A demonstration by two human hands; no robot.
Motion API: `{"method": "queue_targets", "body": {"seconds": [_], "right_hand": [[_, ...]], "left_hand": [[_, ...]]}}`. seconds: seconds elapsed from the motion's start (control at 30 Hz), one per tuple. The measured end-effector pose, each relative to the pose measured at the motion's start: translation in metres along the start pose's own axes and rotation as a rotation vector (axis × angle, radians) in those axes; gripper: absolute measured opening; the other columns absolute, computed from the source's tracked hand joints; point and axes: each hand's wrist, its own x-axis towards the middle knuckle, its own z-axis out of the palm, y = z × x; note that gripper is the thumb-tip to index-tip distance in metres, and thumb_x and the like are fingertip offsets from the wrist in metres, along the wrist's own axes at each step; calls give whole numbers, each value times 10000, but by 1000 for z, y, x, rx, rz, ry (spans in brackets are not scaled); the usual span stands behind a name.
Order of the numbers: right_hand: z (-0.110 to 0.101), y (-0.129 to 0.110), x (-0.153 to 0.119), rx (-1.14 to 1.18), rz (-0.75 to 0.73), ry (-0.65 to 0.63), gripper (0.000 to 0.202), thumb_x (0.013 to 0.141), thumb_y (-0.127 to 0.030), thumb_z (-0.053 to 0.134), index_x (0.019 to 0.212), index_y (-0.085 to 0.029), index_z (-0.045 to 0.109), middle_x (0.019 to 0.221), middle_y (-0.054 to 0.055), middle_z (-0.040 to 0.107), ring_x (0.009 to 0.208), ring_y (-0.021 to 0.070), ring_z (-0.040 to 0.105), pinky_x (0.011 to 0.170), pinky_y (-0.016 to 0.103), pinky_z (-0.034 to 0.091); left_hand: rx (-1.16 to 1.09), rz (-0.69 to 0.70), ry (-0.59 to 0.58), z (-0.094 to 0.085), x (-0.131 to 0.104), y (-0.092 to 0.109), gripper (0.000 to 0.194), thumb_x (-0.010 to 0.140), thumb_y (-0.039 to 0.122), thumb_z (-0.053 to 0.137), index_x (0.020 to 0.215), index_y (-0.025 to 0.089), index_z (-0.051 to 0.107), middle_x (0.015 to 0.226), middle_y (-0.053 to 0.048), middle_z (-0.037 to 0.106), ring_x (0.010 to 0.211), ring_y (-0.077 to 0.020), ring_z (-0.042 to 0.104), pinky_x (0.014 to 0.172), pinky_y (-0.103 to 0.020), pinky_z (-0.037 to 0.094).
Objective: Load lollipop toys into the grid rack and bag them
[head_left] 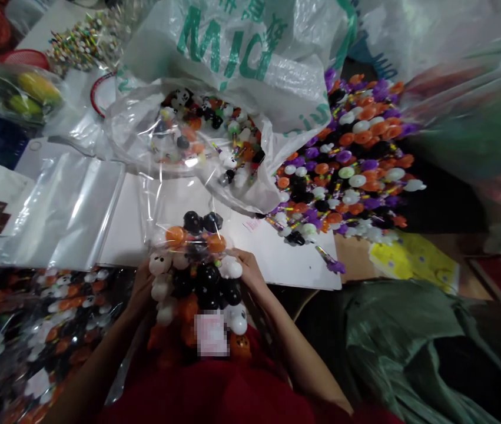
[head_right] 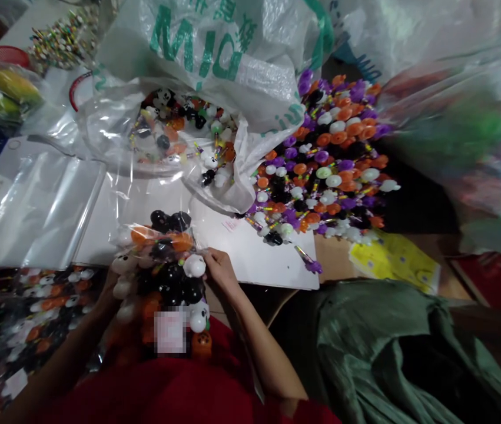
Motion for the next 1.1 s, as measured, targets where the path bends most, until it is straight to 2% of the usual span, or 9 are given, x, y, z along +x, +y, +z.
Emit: {"method": "queue_targets", "body": {"seconds": [0.1, 0.2, 0.3, 0.4, 0.57, 0.73, 0.9, 1.0, 1.1], "right_hand": [[-13, 7, -26, -228, -13, -39, 393, 852, -500, 504, 593, -204, 526, 536, -22, 503, 518, 141, 466, 505, 250, 347], [-17, 5, -27, -481, -130, 59, 387, 892, -480, 462, 648, -197, 563, 584, -5, 544, 570, 158, 511, 538, 254, 369], [-16, -7, -6, -625, -348, 222, 234, 874, -399, 527, 856, -194, 640, 768, 28, 659, 671, 175, 588, 611, 267, 440], [-16, -27, 11, -568, -568, 277, 184, 882, -348, 575, 991, -211, 631, 856, 29, 680, 667, 150, 598, 613, 262, 478], [-24, -54, 10, -418, -749, 294, 88, 869, -304, 643, 848, -220, 629, 812, 11, 654, 707, 146, 602, 607, 262, 500], [-27, -66, -8, -416, -733, 205, 67, 883, -246, 637, 827, -217, 662, 840, 20, 674, 764, 155, 619, 643, 272, 506], [-32, -70, -34, -382, -703, 92, 88, 893, -233, 657, 807, -219, 670, 826, 24, 662, 775, 161, 615, 698, 287, 497], [-42, -70, -49, -332, -592, -76, 135, 897, -302, 677, 794, -215, 676, 836, 36, 651, 793, 169, 616, 723, 292, 494], [-49, -71, -64, -338, -424, -324, 214, 893, -380, 687, 771, -205, 679, 832, 43, 633, 794, 165, 605, 717, 282, 483]], "left_hand": [[27, -96, -24, -10, -9, -9, 407, 768, 547, 540, 912, 200, 699, 846, -59, 716, 832, -275, 662, 724, -374, 525], [212, -105, 0, -15, -6, -13, 386, 762, 510, 530, 880, 177, 686, 811, -51, 716, 813, -261, 661, 705, -336, 500], [411, 68, 228, -12, 7, -8, 364, 780, 474, 515, 927, 178, 667, 831, -59, 704, 757, -230, 638, 681, -322, 482], [485, 257, 473, -6, 19, 5, 329, 825, 409, 513, 1023, 179, 641, 886, -62, 697, 718, -192, 628, 667, -306, 489], [410, 464, 604, -4, 24, 22, 189, 881, 334, 539, 986, 194, 612, 851, -20, 683, 709, -141, 649, 678, -257, 519], [411, 590, 496, -9, 9, 32, 83, 930, 269, 530, 936, 208, 586, 824, 16, 667, 708, -109, 653, 656, -211, 512], [638, 801, 398, -18, -14, 38, 100, 931, 161, 507, 994, 193, 577, 961, -45, 690, 868, -146, 665, 779, -255, 531], [750, 931, 306, -28, -28, 33, 91, 906, 136, 539, 967, 184, 585, 971, -64, 697, 870, -165, 654, 823, -293, 527], [751, 972, 127, -40, -42, 23, 97, 905, 116, 528, 941, 179, 593, 940, -61, 699, 836, -152, 648, 810, -284, 520]]}}
